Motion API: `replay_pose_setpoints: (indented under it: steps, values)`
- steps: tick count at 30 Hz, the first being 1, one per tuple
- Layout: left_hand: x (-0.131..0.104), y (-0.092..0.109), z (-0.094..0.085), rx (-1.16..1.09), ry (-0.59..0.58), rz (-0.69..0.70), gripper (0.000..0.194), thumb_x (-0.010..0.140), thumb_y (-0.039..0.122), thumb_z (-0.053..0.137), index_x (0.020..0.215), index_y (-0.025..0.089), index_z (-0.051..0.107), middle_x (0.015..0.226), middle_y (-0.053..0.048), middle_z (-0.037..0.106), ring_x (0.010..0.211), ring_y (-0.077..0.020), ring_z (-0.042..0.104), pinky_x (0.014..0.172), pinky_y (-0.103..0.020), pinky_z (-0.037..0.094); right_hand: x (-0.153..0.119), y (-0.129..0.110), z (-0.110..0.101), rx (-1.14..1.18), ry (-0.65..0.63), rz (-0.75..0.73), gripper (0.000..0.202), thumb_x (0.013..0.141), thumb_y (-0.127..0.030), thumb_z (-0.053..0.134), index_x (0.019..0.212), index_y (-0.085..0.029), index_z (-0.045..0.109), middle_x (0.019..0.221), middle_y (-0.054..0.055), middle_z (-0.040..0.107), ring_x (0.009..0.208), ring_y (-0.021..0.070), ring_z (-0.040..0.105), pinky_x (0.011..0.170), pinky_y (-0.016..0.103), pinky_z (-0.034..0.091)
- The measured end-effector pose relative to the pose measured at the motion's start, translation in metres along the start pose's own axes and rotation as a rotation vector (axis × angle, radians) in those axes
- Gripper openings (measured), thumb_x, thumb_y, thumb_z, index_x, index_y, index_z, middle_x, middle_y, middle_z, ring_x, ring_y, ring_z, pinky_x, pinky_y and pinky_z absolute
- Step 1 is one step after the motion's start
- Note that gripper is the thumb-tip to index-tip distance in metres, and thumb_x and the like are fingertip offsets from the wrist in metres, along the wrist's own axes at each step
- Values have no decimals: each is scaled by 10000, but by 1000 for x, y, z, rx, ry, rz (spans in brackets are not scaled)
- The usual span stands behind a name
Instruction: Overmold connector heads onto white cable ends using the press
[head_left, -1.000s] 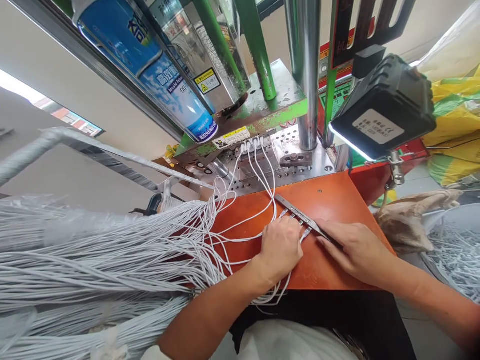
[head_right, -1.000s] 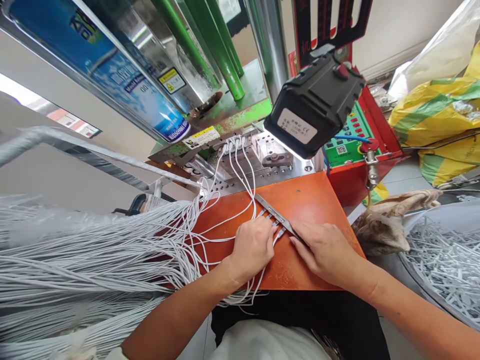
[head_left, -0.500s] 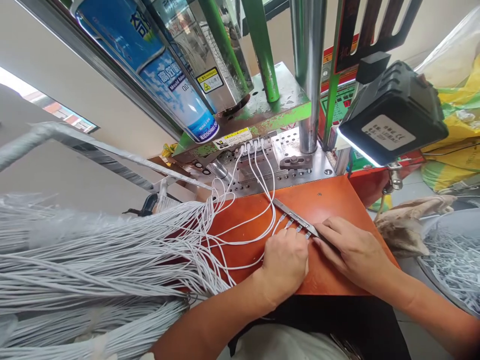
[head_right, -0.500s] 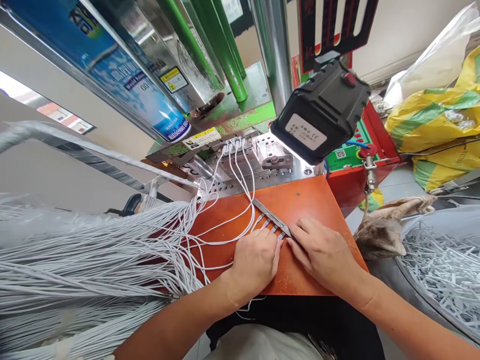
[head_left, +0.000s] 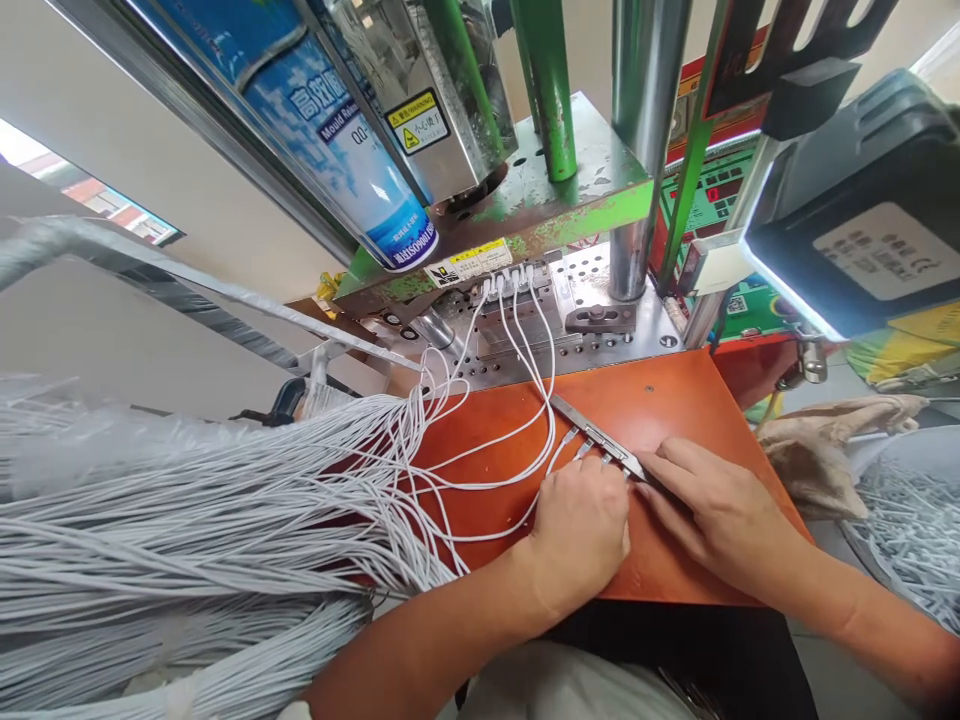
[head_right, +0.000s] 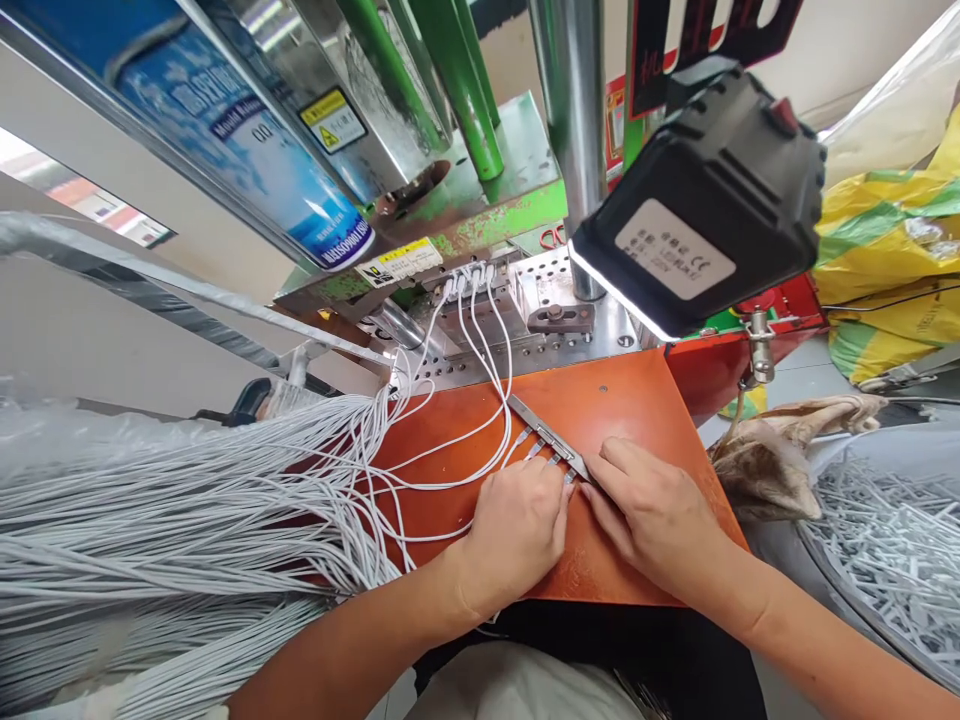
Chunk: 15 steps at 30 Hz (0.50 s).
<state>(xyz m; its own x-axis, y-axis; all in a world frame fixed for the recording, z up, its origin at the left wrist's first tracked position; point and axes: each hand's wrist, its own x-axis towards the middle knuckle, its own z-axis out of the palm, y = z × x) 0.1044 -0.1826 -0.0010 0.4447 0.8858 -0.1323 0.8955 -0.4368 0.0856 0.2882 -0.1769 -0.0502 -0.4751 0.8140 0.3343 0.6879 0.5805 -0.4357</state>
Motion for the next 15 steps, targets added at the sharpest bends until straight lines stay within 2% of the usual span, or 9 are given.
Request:
replay_pose_setpoints:
  steps: [2,4,5,7,9,11,13,15]
  values:
    - [-4,-6,-10,8,-6,35,200,1021,280,499,961,182,663,921,-76,695,823,-256,672,669,-377,513,-4,-1,0,3,0,13,215,1062,-328,456,994,-209,621,836,46,555,728,204,540,648,351,416]
    - [-6,-20,-23,-45,27,67,214,1015,378,551,955,204,660,912,-54,696,824,-246,674,680,-363,525,-8,1,-2,55,-4,25,206,1068,-338,457,1069,-227,630,889,53,614,766,206,598,683,349,477]
    - [-5,-30,-30,-83,70,58,226,1006,420,573,949,217,653,910,-42,693,836,-239,675,704,-356,535,-6,3,-4,89,-10,29,202,1070,-338,459,1119,-239,628,945,58,649,815,206,635,721,342,511]
    - [5,-55,-42,-133,227,-37,233,987,458,607,985,227,640,954,-41,690,910,-234,678,796,-358,554,9,11,-8,112,-4,21,234,1072,-343,462,1236,-261,608,1105,68,692,976,211,681,829,330,556]
    - [26,-81,-50,-119,441,-176,359,945,480,669,1167,205,609,1163,-101,675,1121,-276,649,966,-416,538,46,18,-12,60,59,-23,318,1070,-361,461,1350,-254,568,1266,94,671,1144,237,657,951,361,553]
    - [53,-102,-49,-90,618,-284,738,851,547,764,1403,154,472,1453,-206,528,1383,-364,496,1135,-526,436,104,25,-15,-19,156,-72,410,1065,-381,449,1421,-193,526,1389,157,605,1273,296,586,1057,454,507]
    - [78,-112,-41,-92,694,-353,1046,754,614,824,1527,127,315,1608,-269,337,1518,-435,307,1208,-625,316,172,33,-15,-100,216,-63,473,1056,-412,432,1395,-101,540,1423,240,564,1333,377,516,1082,552,461]
    - [94,-114,-29,-111,703,-401,1162,716,615,847,1569,124,229,1655,-286,240,1553,-468,212,1215,-679,263,234,44,-14,-157,214,-6,422,1058,-380,380,1207,-90,648,1237,254,657,1198,394,588,995,573,486]
